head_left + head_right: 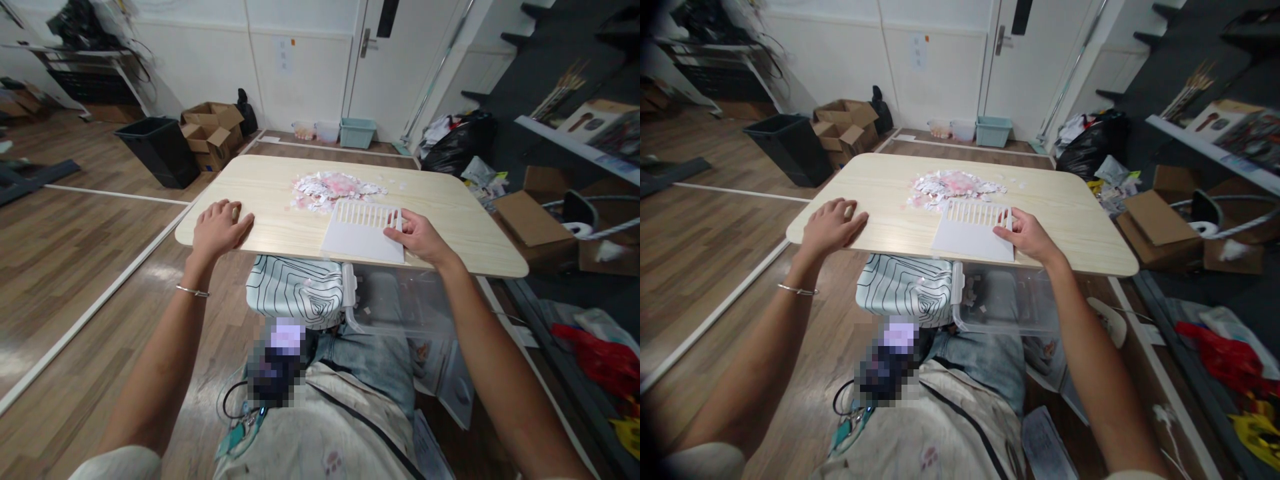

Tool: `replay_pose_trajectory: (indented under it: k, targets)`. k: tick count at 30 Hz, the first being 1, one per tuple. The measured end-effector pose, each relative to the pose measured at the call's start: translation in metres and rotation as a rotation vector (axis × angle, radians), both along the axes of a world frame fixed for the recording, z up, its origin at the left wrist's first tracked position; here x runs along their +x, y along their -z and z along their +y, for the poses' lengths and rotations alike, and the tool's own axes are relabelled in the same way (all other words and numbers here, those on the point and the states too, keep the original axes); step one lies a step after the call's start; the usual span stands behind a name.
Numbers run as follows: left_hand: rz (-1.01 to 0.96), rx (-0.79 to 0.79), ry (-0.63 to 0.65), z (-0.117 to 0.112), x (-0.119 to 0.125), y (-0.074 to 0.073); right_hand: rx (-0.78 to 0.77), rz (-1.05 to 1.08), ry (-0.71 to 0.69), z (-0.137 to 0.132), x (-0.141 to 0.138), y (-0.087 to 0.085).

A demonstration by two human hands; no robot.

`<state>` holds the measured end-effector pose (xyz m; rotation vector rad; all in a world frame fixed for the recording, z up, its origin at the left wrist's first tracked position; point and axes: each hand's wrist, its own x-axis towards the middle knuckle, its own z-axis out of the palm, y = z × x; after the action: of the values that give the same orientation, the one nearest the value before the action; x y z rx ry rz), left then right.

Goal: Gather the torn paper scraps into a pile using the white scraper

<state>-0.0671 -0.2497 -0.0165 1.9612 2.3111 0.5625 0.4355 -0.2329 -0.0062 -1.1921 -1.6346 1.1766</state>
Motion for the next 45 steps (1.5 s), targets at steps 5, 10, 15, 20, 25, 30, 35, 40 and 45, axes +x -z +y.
replay_pose_trajectory:
  k: [5, 10, 15, 20, 25, 30, 35, 40, 45]
  targets:
    - [0.009, 0.001, -0.001, 0.001, -0.002, 0.002, 0.031, -0.01, -0.001, 0.0, 0.002, 0.001]
    - [0.018, -0.013, 0.004, -0.003, 0.002, -0.002, 0.084, 0.003, 0.025, 0.002, 0.007, 0.004]
    - [0.017, -0.02, -0.003, -0.005, 0.005, -0.005, 0.143, 0.024, 0.065, 0.004, 0.013, 0.008]
    - [0.004, -0.011, 0.001, -0.004, 0.004, -0.005, 0.152, 0.014, 0.058, 0.004, 0.014, 0.008]
    - [0.002, -0.019, -0.001, -0.005, 0.005, -0.006, 0.114, -0.003, 0.004, 0.001, 0.011, 0.004]
    - [-0.018, -0.002, 0.009, -0.005, 0.004, -0.005, 0.071, 0.003, -0.032, -0.003, 0.008, -0.001]
    - [-0.021, 0.016, 0.009, -0.003, 0.002, -0.002, 0.044, 0.003, -0.052, -0.004, 0.008, -0.002]
    - [-0.003, 0.002, 0.001, -0.002, 0.002, -0.002, 0.03, 0.003, -0.045, -0.002, 0.01, 0.001]
    - [0.005, 0.003, 0.015, -0.002, 0.001, -0.001, 0.06, 0.02, -0.002, 0.002, 0.012, 0.007]
